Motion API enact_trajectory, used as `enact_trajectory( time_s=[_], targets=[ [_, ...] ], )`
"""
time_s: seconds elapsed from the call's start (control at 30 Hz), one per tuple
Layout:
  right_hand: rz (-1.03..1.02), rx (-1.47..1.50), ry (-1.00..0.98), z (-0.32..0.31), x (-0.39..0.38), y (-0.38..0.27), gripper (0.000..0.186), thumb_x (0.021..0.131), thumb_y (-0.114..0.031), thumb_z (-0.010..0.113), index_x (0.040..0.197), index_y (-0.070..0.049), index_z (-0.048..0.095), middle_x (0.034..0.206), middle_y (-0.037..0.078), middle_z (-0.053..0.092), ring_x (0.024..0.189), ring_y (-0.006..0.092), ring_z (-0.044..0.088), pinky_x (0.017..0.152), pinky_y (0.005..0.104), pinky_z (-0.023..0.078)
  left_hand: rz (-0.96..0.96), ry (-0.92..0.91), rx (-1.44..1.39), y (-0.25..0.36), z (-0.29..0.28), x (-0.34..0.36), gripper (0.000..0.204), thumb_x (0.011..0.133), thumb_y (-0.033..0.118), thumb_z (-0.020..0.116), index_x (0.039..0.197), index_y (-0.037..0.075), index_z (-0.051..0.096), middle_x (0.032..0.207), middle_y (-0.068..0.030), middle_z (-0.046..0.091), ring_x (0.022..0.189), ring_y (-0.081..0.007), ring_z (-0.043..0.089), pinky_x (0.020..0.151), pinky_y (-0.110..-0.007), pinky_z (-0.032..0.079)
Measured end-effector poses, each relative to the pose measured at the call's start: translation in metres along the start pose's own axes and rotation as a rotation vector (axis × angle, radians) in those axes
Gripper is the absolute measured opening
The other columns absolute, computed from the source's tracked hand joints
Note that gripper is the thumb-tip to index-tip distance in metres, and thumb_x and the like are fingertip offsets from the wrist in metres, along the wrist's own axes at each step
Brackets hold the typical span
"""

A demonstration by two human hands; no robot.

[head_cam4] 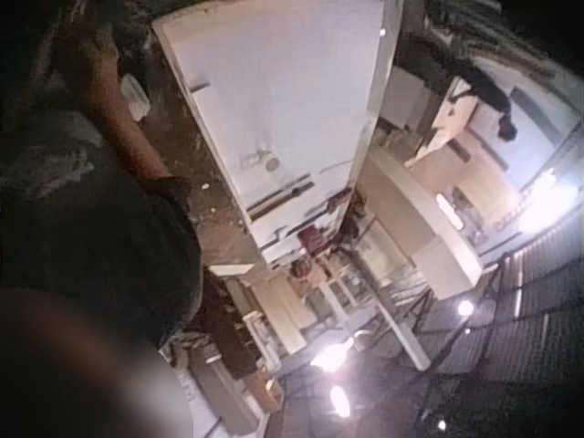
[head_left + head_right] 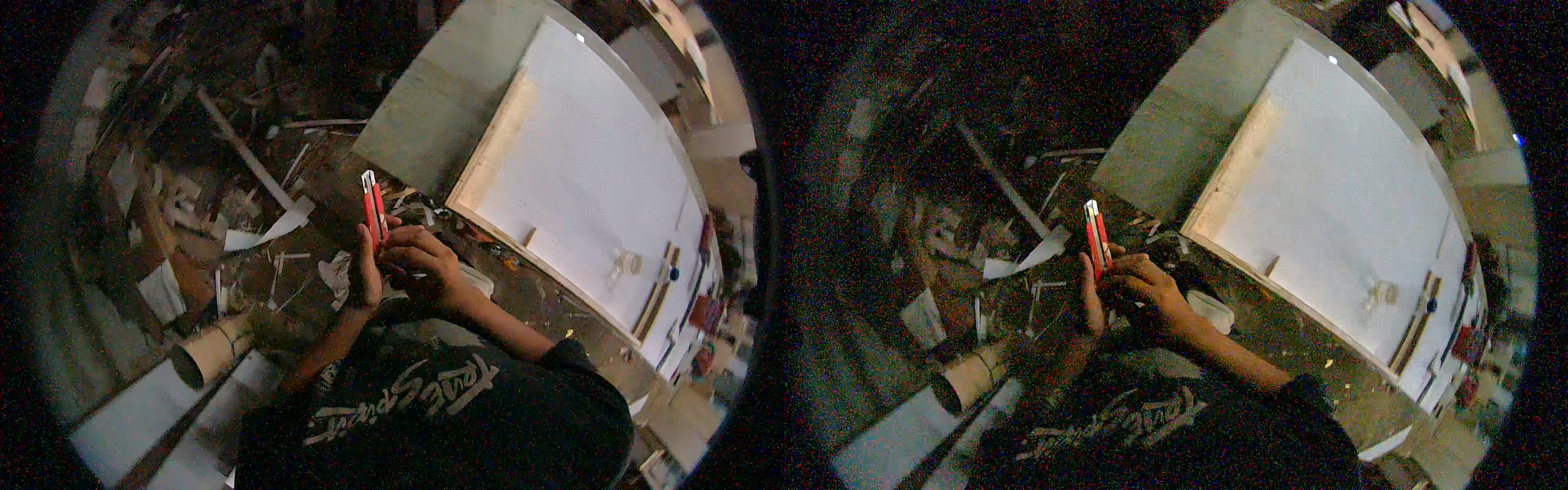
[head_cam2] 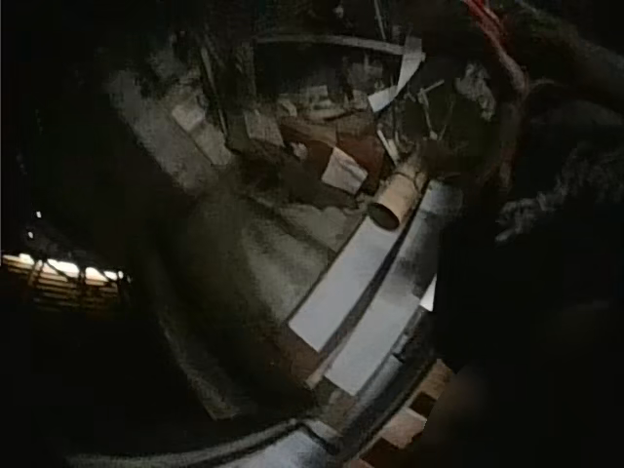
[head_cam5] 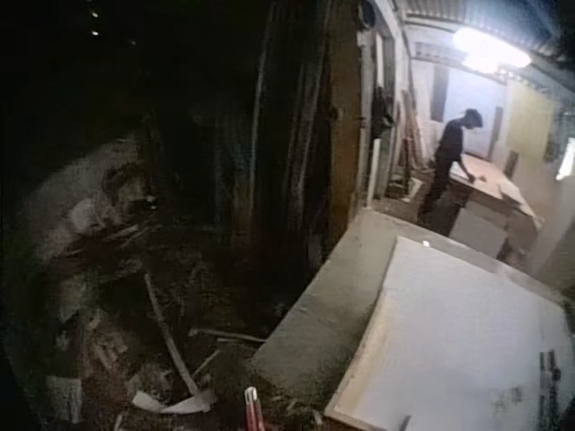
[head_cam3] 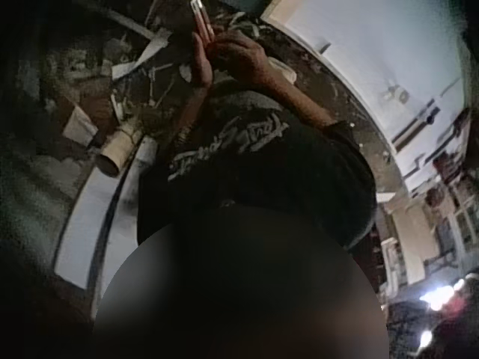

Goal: The person trims the edges of a large white board with a utility knife, using a straight metal guide to keep cuts straight. They repeatedly score and snap off thin strips of wood veneer along the board's edges, then discard the offcuts. The person also adjusts the camera mid-task.

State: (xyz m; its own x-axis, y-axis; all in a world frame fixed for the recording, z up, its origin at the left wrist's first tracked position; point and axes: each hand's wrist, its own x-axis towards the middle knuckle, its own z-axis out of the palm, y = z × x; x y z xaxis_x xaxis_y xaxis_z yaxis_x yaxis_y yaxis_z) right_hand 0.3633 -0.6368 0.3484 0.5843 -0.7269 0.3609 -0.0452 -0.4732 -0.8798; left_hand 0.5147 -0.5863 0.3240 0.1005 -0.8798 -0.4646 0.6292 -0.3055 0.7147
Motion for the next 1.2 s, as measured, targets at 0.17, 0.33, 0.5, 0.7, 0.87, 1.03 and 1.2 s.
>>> enact_trajectory(
  time_s=[0.17, 0.33, 0.5, 0.7, 0.87, 1.03, 1.2],
  targets=[
    [-0.024, -0.18, 0.204, -0.011, 0.027, 0.002, 0.046, 0.068, -0.002, 0.086, 0.112, -0.005, 0.073, 0.128, 0.016, 0.067, 0.114, 0.0343, 0.067, 0.099, 0.0425, 0.055, -0.138, -0.097, 0.209, 0.025, 0.017, 0.043, 0.071, 0.106, 0.067, 0.033, 0.127, 0.005, 0.059, 0.105, -0.0054, 0.065, 0.087, -0.0136, 0.062, 0.074, -0.029, 0.052],
    [0.058, -0.38, 0.437, 0.006, 0.044, -0.003, 0.039, 0.07, -0.006, 0.086, 0.108, -0.006, 0.075, 0.123, 0.015, 0.07, 0.117, 0.0353, 0.067, 0.096, 0.0421, 0.056, -0.197, -0.3, 0.387, 0.051, 0.0, 0.076, 0.069, 0.107, 0.065, 0.031, 0.131, 0.005, 0.056, 0.104, -0.005, 0.064, 0.086, -0.0129, 0.061, 0.068, -0.026, 0.049],
    [0.201, -0.528, 0.721, 0.054, 0.081, -0.017, 0.031, 0.074, -0.003, 0.083, 0.103, -0.007, 0.075, 0.122, 0.013, 0.071, 0.109, 0.0329, 0.07, 0.092, 0.0408, 0.057, -0.312, -0.454, 0.555, 0.087, -0.039, 0.107, 0.064, 0.11, 0.06, 0.031, 0.136, 0.005, 0.052, 0.115, -0.0081, 0.061, 0.1, -0.0163, 0.06, 0.088, -0.032, 0.049],
    [0.3, -0.646, 0.894, 0.092, 0.137, -0.002, 0.024, 0.08, -0.002, 0.081, 0.102, -0.007, 0.074, 0.118, 0.014, 0.072, 0.105, 0.0304, 0.071, 0.088, 0.0384, 0.058, -0.417, -0.708, 0.544, 0.149, -0.058, 0.138, 0.063, 0.11, 0.058, 0.031, 0.142, 0.006, 0.046, 0.117, -0.0096, 0.062, 0.109, -0.0196, 0.061, 0.1, -0.036, 0.048],
    [0.401, -0.7, 1.082, 0.117, 0.159, -0.019, 0.03, 0.081, -0.004, 0.082, 0.109, -0.007, 0.073, 0.115, 0.014, 0.072, 0.105, 0.0293, 0.071, 0.086, 0.0367, 0.059, -0.538, -0.915, 0.601, 0.186, -0.06, 0.141, 0.065, 0.109, 0.061, 0.03, 0.141, 0.007, 0.046, 0.094, -0.0029, 0.062, 0.073, -0.0115, 0.058, 0.065, -0.027, 0.048],
    [0.547, -0.475, 1.359, 0.144, 0.164, -0.04, 0.035, 0.084, -0.008, 0.082, 0.118, -0.008, 0.07, 0.111, 0.014, 0.072, 0.103, 0.0271, 0.071, 0.083, 0.036, 0.06, -0.459, -1.015, 0.664, 0.189, -0.063, 0.133, 0.066, 0.109, 0.061, 0.026, 0.142, 0.007, 0.045, 0.077, -0.0007, 0.057, 0.043, -0.0105, 0.048, 0.036, -0.025, 0.038],
    [0.465, -0.571, 1.332, 0.157, 0.139, -0.048, 0.034, 0.085, 0.0, 0.079, 0.117, -0.004, 0.07, 0.112, 0.013, 0.071, 0.099, 0.0189, 0.071, 0.08, 0.0303, 0.059, -0.591, -1.114, 0.668, 0.186, -0.068, 0.119, 0.068, 0.109, 0.06, 0.026, 0.146, 0.007, 0.045, 0.084, -0.0041, 0.062, 0.042, -0.0129, 0.05, 0.037, -0.027, 0.04]
  ],
)
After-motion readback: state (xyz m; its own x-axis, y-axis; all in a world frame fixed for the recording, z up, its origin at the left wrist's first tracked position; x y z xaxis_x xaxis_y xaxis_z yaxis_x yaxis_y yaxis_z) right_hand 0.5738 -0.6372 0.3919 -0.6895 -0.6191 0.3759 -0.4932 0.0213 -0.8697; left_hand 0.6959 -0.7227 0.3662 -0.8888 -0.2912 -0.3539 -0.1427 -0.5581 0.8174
